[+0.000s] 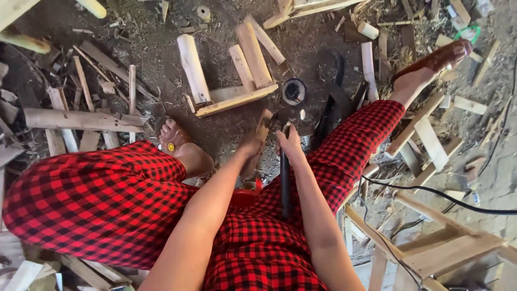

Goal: The person sits on the ground assembling a small wooden stool frame. They fit wooden dowels and rails into the pre-drilled seat board, tap the joints tight with a hammer, reposition the frame, and press the legs into place by hand.

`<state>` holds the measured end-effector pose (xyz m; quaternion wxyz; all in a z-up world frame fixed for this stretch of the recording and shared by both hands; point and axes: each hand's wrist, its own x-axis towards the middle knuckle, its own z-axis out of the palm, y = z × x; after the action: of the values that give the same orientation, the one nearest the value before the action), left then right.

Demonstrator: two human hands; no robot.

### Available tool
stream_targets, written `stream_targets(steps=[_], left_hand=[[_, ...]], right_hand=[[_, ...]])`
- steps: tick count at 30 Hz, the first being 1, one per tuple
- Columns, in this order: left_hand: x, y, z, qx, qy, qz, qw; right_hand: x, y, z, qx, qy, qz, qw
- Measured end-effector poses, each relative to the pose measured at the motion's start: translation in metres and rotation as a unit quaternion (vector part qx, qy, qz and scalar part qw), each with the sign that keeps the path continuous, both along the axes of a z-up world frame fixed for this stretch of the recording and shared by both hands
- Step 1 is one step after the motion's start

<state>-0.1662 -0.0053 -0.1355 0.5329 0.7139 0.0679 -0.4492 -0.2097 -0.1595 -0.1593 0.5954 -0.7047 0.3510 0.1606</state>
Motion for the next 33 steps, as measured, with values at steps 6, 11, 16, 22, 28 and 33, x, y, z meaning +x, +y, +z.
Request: stream_targets(steps=[6, 11, 16, 22, 28, 33], left_hand=[[-0.01, -0.004, -0.099, 0.091, -0.021, -0.078, 0.993], [-0.008, 0.003, -0.057, 0.094, -0.06, -0.135, 0.985], [-0.014, 0.008, -0.025, 0.057, -0.057, -0.122, 0.989], [-0.004, 0.019, 0.057, 0.04, -0.049, -0.135, 0.989], [0.008, 0.016, 0.049, -0.018, 0.016, -0.097, 0.995], [0.002, 0.016, 0.044, 0.035, -0.085, -0.13, 0.987]], right_hand=[[-0.012, -0.009, -0.023, 0.164, 0.073, -0.07, 0.981], [-0.016, -0.027, -0.036, 0.245, 0.051, -0.149, 0.957], [-0.01, -0.036, -0.037, 0.185, 0.049, -0.116, 0.975], [-0.004, -0.033, -0.024, 0.158, 0.06, -0.101, 0.98], [0.004, -0.027, -0.004, 0.105, 0.066, -0.082, 0.989], [0.002, -0.028, -0.017, 0.057, 0.086, -0.033, 0.994]])
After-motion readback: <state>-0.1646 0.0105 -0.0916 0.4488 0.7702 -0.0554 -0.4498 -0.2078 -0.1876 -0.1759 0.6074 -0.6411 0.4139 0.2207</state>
